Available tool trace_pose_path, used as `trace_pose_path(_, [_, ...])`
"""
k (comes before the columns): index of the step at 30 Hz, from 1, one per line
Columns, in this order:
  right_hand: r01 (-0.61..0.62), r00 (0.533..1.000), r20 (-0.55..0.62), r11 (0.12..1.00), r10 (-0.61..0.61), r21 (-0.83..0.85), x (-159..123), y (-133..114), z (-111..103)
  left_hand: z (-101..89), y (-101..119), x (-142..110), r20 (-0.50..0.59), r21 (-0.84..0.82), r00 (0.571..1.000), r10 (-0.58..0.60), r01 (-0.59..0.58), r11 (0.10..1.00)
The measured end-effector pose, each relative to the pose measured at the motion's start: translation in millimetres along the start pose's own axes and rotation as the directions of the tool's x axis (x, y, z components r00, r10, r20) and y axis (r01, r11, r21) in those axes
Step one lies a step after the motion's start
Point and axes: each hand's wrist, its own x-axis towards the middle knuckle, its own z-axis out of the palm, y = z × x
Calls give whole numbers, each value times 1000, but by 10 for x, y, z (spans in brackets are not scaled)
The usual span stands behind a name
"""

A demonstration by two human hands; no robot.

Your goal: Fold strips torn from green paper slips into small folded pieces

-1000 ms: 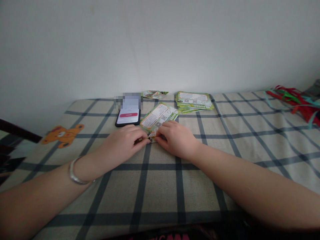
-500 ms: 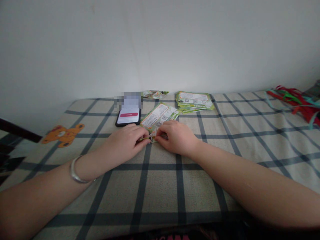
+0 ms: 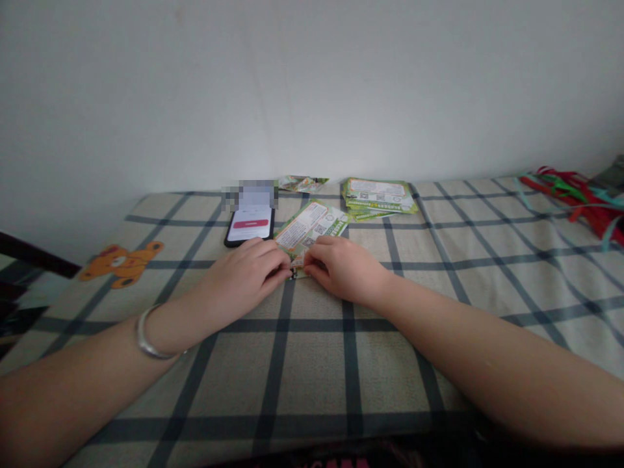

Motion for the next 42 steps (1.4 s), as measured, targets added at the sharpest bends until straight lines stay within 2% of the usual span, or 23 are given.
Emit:
trace_pose_path(4, [8, 1000, -29, 1000, -8, 0, -7, 3, 10, 17, -6, -15, -68, 19, 998, 1, 1, 1000])
trace_pose_path(8, [-34, 999, -14, 999, 34, 8, -3, 10, 6, 62, -32, -18, -111, 53, 986, 122, -116, 992])
trace_pose_path(11, [-62, 998, 26, 998, 61, 16, 16, 6, -22, 86, -41, -20, -153, 59, 975, 161, -154, 986])
trace_pose_path(17, [-66, 996, 60, 997, 64, 29, 41, -4, -75, 68, -34, -34, -194, 107, 942, 275, -258, 960])
trace_pose_path(22, [-69, 997, 28, 997, 68, 44, 25, 17, -55, 77, -67, -22, -210, 125, 896, 392, -373, 919])
trace_pose_path(28, [-69, 997, -38, 998, 69, 11, -20, -2, -72, 71, -81, -28, -170, 120, 904, 393, -377, 918])
trace_pose_path(34, [-97, 995, -32, 995, 97, -9, -64, 19, -117, 68, -86, -38, -150, 83, 919, 365, -356, 931])
trace_pose_path(42, [-89, 996, 2, 996, 89, 32, -58, 112, -94, 54, -75, -59, -139, 78, 916, 376, -369, 926])
